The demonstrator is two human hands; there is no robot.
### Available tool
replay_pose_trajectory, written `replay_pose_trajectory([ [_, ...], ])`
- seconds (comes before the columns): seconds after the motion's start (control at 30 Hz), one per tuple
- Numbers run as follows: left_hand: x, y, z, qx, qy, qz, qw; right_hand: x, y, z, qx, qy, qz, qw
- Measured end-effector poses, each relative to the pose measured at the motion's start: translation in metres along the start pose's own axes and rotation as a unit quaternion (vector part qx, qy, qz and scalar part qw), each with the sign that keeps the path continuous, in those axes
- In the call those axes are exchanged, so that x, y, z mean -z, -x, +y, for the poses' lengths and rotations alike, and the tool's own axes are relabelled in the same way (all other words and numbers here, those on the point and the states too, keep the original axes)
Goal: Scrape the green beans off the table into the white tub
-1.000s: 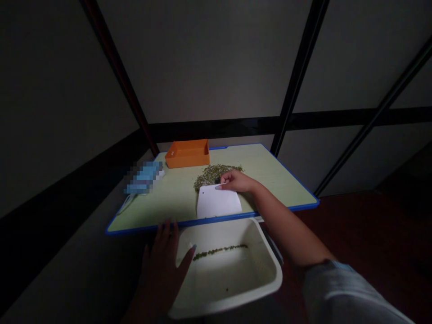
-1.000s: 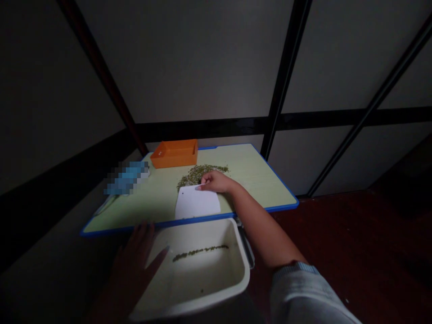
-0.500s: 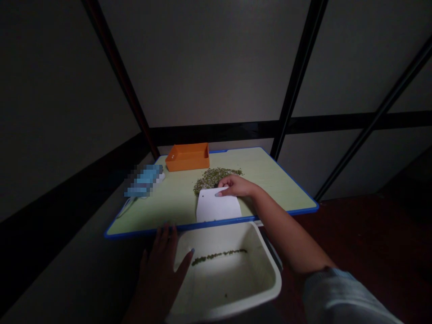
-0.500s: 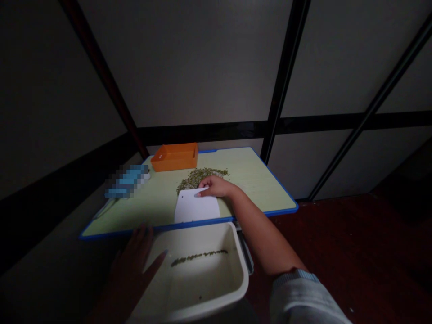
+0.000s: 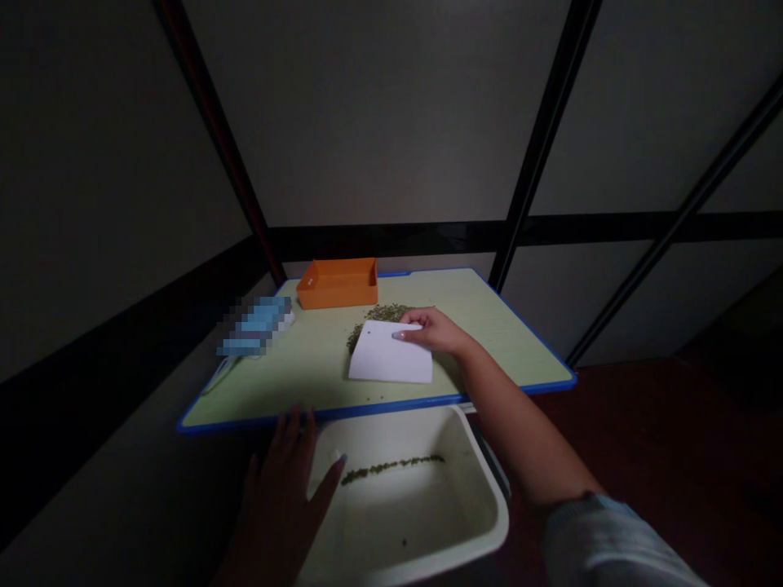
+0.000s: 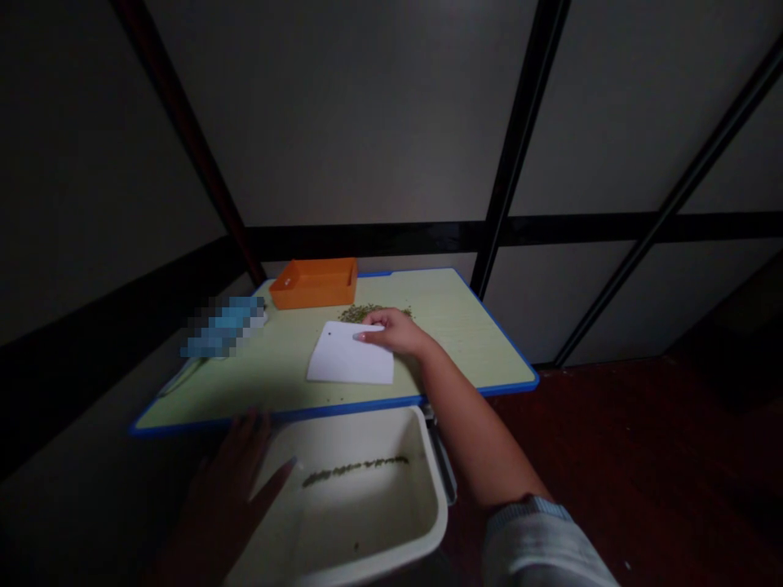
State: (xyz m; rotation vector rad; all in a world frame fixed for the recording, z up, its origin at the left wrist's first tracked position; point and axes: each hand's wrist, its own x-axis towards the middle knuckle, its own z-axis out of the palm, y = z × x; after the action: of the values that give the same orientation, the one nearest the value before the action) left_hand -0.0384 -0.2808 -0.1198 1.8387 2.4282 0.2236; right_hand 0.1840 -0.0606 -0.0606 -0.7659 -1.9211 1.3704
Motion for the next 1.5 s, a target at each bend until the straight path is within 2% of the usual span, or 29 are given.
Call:
replay_pose_trajectory([
  [0.07, -0.004, -0.001, -0.002, -0.002, 0.002, 0.01, 1.0, 0.002, -0.001, 0.001, 0.005, -0.003, 0.057, 0.998],
  [0.13, -0.006, -0.002, -0.004, -0.002, 0.005, 0.017, 1.0, 0.003, -0.002, 0.002, 0.004, 0.0, 0.077, 0.997],
  [0.33, -0.004, 0.0, -0.004, -0.004, 0.028, 0.01, 1.0, 0.003, -0.003, 0.006, -0.01, 0.039, -0.027, 0.999],
  [0.67, 0.002, -0.001, 0.001, -0.001, 0.029, 0.004, 1.0, 0.004, -0.005, 0.01, -0.042, 0.059, -0.071, 0.995],
  [0.9, 0.009, 0.001, 0.005, 0.011, 0.019, -0.028, 0.999, 0.009, -0.004, 0.011, -0.072, 0.075, -0.144, 0.984],
  [1.13, 0.007, 0.0, 0.004, 0.008, 0.013, -0.018, 1.0, 0.009, -0.002, 0.007, -0.076, 0.07, -0.153, 0.983],
  [1.23, 0.007, -0.001, 0.004, 0.01, 0.015, -0.017, 1.0, 0.007, -0.001, 0.004, -0.062, 0.044, -0.109, 0.991],
  [1.4, 0.005, 0.001, 0.003, 0.007, 0.019, -0.026, 0.999, 0.006, -0.002, 0.004, -0.014, -0.023, 0.056, 0.998],
  [1.5, 0.002, 0.002, 0.0, 0.002, 0.017, -0.003, 1.0, 0.007, -0.002, 0.004, 0.003, -0.035, 0.111, 0.993],
])
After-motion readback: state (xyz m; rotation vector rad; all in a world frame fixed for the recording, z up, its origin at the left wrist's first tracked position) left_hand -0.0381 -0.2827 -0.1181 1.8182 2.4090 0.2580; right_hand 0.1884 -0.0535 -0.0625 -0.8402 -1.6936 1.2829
